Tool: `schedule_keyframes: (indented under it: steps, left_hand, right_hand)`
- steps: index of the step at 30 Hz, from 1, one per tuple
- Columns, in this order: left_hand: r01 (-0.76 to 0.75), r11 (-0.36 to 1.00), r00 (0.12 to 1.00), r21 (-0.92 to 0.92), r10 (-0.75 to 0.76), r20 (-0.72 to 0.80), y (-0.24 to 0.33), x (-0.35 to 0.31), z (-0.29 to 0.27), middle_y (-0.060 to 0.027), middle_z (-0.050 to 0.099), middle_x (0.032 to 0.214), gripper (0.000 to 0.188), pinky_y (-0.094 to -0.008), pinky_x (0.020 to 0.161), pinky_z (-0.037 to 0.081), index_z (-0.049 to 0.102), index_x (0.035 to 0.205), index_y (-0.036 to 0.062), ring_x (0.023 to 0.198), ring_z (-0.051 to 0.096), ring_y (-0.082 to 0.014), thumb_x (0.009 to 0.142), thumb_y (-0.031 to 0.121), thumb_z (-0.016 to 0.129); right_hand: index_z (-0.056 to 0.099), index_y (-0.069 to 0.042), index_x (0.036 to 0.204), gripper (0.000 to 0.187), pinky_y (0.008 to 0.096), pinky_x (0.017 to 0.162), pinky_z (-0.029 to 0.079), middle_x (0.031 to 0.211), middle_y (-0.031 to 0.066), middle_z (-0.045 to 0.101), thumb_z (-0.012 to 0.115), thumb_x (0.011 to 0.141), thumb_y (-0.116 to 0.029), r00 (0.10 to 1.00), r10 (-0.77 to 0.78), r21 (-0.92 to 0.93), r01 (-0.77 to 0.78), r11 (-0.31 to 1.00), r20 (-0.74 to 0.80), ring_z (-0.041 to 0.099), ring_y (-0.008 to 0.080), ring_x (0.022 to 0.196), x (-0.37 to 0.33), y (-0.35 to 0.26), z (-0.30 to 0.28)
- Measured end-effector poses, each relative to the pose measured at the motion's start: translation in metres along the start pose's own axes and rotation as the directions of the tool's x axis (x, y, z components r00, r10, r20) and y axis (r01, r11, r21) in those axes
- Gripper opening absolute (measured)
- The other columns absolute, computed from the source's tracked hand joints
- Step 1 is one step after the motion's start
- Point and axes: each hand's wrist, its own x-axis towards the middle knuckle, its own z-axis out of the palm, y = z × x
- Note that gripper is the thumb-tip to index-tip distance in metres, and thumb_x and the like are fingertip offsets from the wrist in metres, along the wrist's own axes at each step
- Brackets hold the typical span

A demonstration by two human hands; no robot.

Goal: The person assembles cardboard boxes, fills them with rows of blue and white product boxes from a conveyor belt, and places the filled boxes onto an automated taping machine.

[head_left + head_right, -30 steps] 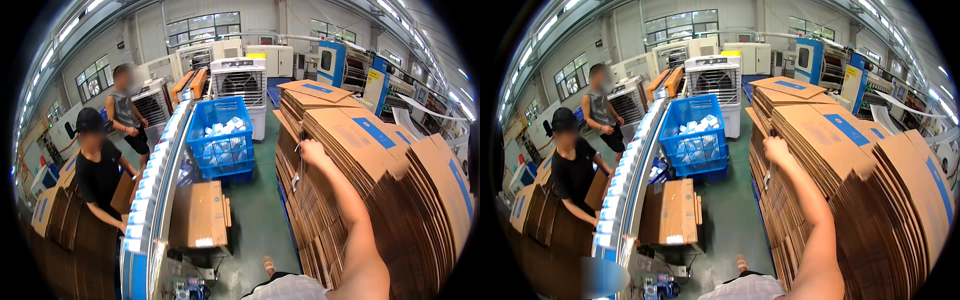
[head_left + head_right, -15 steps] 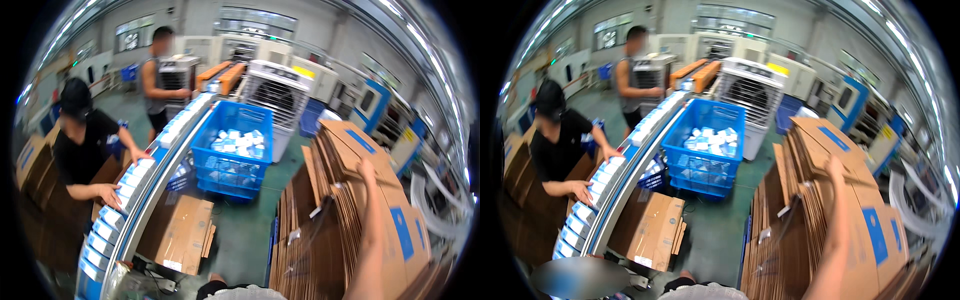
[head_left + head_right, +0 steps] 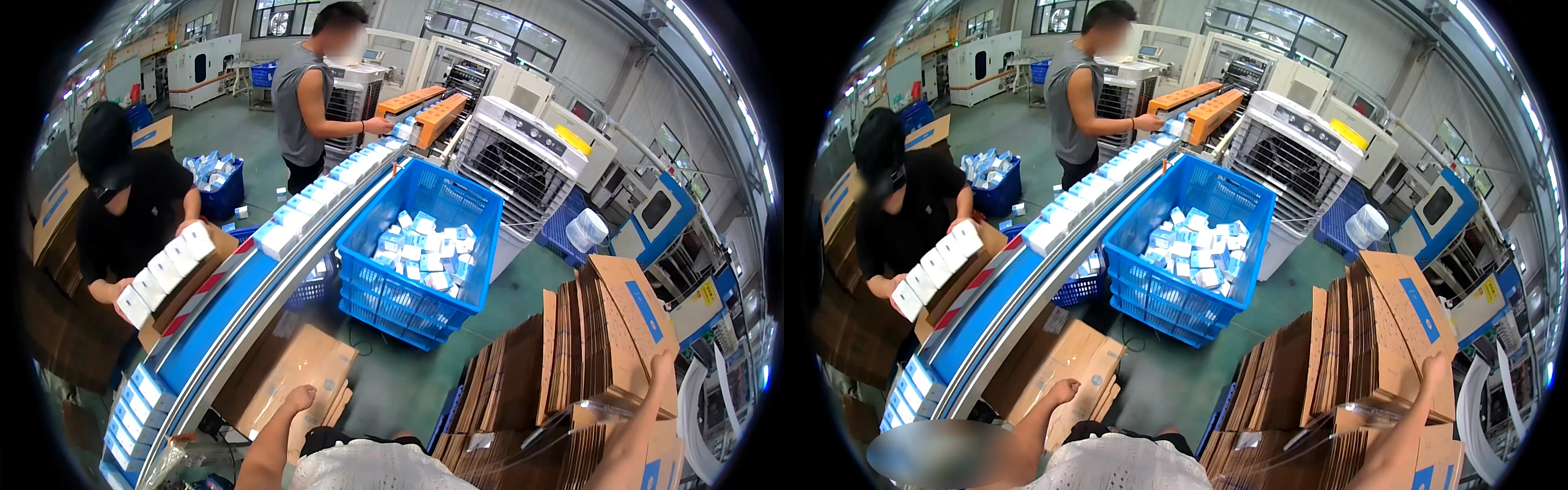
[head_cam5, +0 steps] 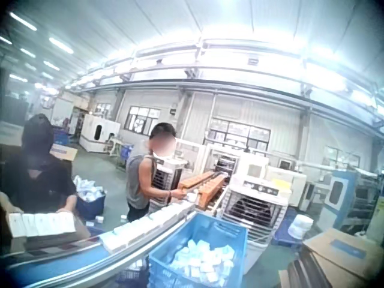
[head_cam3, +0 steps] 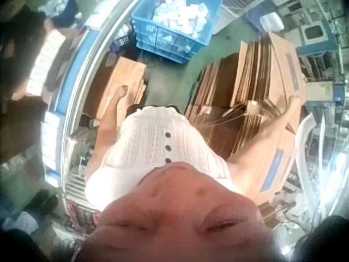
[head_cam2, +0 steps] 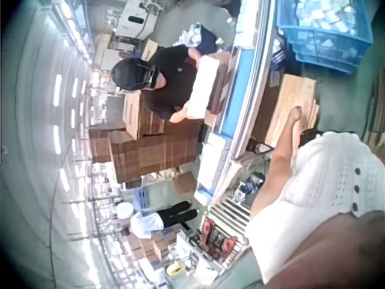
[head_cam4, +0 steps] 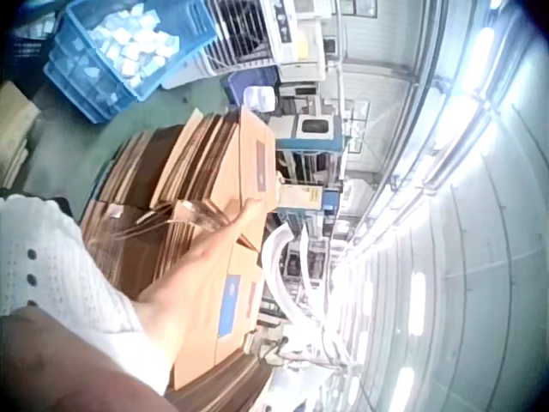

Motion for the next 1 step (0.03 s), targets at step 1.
schedule_keyframes:
  steps: [1]
  left_hand:
    - [-0.009,0.998,1.0,-0.056,0.01,0.007,0.0126,0.0099,-0.0047,-0.0196,0.059,0.096,0.035,-0.0392,0.082,0.043,0.06,0.1,0.006,0.093,0.055,-0.0342,0.082,0.031,0.042]
  right_hand:
    - [0.052,-0.002,0.106,0.037,0.0419,0.084,0.041,0.103,0.0238,0.055,0.047,0.072,-0.014,1.0,-0.004,0.01,0.003,1.0,0.006,0.053,0.0363,0.098,0.0126,-0.0077,0.0136]
